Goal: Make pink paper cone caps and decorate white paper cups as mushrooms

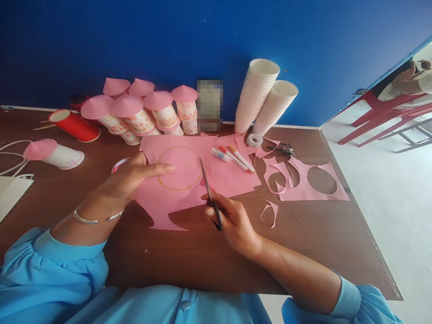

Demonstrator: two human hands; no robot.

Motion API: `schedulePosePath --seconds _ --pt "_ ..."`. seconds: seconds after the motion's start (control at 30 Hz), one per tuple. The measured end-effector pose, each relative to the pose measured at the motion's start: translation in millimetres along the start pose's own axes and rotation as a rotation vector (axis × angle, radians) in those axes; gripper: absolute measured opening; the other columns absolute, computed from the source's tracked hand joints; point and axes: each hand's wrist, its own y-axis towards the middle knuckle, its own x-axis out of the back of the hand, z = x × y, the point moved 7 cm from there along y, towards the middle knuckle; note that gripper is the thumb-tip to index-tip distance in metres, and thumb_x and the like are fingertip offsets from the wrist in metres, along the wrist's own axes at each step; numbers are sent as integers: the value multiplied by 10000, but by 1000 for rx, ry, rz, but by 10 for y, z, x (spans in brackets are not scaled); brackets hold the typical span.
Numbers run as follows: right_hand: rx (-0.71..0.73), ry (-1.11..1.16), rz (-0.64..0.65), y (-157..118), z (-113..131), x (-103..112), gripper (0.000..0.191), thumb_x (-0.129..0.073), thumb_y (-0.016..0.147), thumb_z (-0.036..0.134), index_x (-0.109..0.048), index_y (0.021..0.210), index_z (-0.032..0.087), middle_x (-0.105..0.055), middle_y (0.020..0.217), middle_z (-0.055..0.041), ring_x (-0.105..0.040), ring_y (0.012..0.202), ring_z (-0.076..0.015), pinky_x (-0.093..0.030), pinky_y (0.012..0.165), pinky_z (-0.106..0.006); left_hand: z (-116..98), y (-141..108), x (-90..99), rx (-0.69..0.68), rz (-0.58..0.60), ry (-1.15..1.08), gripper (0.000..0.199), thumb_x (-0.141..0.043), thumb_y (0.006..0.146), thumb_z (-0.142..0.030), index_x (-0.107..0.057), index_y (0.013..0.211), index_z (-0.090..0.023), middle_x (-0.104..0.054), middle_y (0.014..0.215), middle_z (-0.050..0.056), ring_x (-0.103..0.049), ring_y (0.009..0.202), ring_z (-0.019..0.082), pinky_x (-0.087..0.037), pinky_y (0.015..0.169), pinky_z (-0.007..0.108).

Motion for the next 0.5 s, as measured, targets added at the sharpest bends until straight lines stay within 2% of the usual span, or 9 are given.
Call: schedulePosePath --seconds 0.27,0.5 --pt "-34 -54 -1 13 30 2 546 -615 917 692 -674 1064 170 -475 634 44 -421 541 -105 -370 513 -263 -58 12 26 -32 10 27 536 -891 703 -379 -747 1188 -201 -766 1231 73 -667 1224 367 -574 1034 464" --pt "-50 -82 16 27 43 -2 502 -622 918 662 -680 1032 177 -480 627 39 -418 551 -109 -371 521 -264 -29 39 172 -51 -86 34 557 -950 600 -390 -779 1096 -203 -793 1136 80 -667 1225 379 -568 1034 510"
